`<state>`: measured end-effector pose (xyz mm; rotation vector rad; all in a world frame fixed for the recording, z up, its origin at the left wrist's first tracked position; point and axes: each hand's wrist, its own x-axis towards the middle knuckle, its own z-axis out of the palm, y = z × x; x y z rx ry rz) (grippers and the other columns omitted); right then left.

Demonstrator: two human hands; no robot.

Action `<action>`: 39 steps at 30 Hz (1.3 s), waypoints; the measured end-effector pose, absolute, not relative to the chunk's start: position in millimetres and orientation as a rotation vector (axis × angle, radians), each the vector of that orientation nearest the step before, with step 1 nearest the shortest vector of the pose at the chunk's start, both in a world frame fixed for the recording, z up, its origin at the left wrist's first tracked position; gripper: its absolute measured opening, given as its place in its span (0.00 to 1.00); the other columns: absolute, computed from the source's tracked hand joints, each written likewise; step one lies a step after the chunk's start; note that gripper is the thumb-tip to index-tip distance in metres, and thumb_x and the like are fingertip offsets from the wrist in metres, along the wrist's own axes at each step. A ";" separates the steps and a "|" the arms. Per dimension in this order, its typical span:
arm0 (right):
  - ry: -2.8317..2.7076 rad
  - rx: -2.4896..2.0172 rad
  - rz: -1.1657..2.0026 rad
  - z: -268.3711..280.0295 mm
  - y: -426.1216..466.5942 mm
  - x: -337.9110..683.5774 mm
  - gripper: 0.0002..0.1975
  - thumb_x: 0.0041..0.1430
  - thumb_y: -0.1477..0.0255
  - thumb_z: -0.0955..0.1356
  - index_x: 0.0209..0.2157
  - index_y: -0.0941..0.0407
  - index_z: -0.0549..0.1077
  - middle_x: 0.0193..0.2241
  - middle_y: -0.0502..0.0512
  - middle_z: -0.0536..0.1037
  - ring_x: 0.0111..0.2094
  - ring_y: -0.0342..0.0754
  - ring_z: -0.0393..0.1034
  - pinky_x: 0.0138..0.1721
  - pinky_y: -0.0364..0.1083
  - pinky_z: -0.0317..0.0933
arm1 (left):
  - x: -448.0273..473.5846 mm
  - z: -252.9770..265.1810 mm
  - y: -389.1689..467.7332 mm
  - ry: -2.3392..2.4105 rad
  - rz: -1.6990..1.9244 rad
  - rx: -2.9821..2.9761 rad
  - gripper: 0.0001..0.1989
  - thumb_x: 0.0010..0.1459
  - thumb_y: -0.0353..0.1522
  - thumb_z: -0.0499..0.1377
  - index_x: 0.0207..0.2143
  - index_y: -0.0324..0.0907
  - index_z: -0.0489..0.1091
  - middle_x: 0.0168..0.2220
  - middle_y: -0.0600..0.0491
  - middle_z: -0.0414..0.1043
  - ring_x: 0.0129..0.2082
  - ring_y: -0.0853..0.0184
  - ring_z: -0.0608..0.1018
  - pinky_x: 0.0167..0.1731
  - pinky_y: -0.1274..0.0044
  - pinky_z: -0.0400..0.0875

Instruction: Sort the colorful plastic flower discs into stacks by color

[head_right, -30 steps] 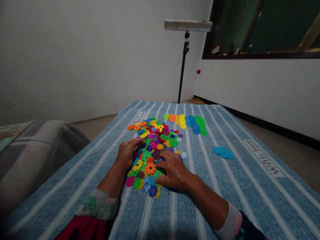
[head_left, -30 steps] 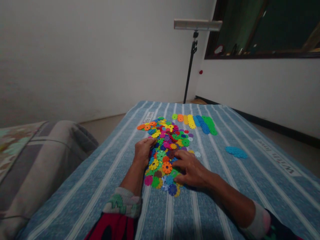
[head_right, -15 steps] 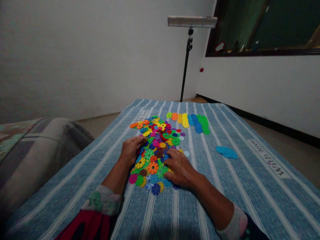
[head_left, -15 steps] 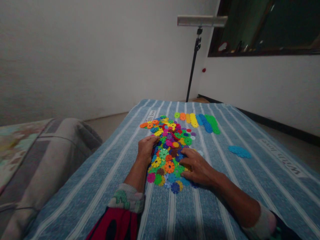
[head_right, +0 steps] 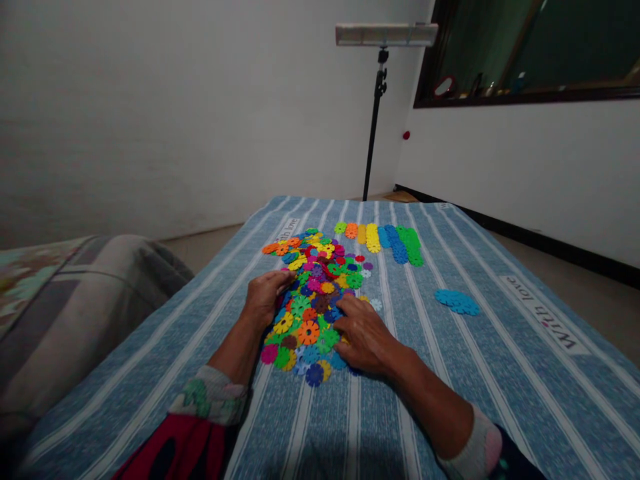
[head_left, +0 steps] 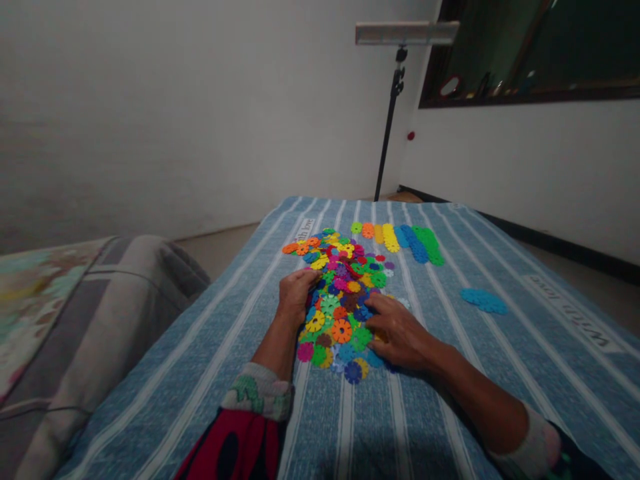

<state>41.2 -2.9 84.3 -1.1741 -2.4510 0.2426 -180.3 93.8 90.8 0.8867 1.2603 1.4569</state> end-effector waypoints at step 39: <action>-1.558 -1.640 0.272 118.0 112.7 207.5 0.06 0.49 0.73 0.68 0.24 0.56 0.78 0.27 0.54 0.80 0.35 0.51 0.74 0.42 0.49 0.66 | -189.6 90.9 101.4 1.309 1.406 0.853 0.13 0.31 0.35 0.70 0.23 0.39 0.79 0.30 0.49 0.81 0.35 0.62 0.80 0.46 0.71 0.74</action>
